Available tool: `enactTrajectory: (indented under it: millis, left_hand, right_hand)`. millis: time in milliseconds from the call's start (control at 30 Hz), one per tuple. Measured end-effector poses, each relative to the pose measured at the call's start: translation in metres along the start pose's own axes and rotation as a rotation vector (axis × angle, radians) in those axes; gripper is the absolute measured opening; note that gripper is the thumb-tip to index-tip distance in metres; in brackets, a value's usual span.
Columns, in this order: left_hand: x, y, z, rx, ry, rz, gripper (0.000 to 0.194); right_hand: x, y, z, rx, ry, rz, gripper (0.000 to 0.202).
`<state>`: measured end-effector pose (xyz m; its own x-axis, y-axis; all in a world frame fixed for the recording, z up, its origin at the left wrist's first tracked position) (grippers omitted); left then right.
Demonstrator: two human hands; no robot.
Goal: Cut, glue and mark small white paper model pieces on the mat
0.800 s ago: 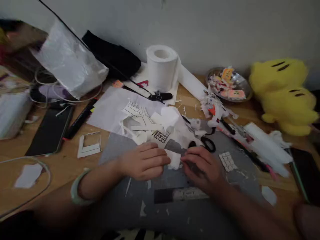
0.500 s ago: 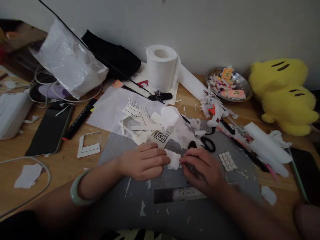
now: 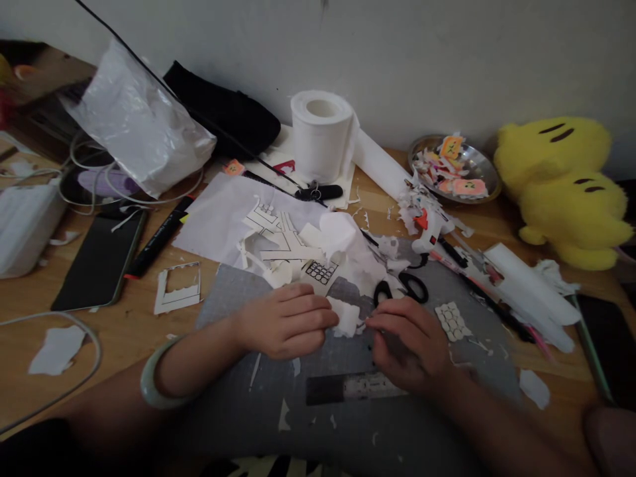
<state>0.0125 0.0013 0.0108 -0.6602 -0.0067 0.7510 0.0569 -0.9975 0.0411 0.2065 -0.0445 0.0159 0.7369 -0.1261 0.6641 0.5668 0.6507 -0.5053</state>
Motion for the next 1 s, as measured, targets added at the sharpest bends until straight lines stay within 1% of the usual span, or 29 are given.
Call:
enactTrajectory:
  millis: [67,233,367,533,700,867,1000]
  left_hand:
    - [0.0002,0.0001,-0.0007,-0.001,0.001,0.0,0.008]
    - [0.0001,0.0001,-0.0035,0.028,-0.023,-0.022,0.008]
    - [-0.0013,-0.0023,-0.0053,0.112,-0.03,-0.083,0.009]
    - [-0.0026,-0.004,-0.0061,0.135,-0.02,-0.115,0.014]
    - [-0.0003,-0.0024,-0.0042,0.132,-0.031,-0.111,0.014]
    - [0.0014,-0.0017,-0.002,0.131,-0.011,-0.117,0.014]
    - [0.0004,-0.0018,-0.0033,0.116,-0.013,-0.119,0.013]
  right_hand:
    - [-0.0011,0.0011,0.0018,-0.015,-0.022,-0.019,0.021]
    - [-0.0037,0.0016,0.004,0.004,-0.075,-0.032,0.016]
    - [-0.0035,0.002,0.0031,-0.013,-0.053,-0.021,0.016]
    - [-0.0019,0.0002,0.0042,0.007,-0.041,-0.012,0.013]
    - [-0.0024,0.0012,0.0046,-0.022,-0.049,-0.006,0.015]
    - [-0.0039,0.0031,0.0032,-0.027,-0.082,-0.003,0.015]
    - [-0.0039,0.0035,0.003,-0.023,-0.069,-0.003,0.015]
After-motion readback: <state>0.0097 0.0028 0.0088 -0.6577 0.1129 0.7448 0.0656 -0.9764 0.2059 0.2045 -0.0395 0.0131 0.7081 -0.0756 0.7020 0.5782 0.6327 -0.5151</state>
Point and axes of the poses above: each hand's wrist, its own z-axis towards the middle knuckle, its own x-axis out of the back of the hand, y = z × x, the point moved 2 cm from there along z, towards the middle knuckle, and after that the axes turned 1 degree about -y, right-handed, at the moved point
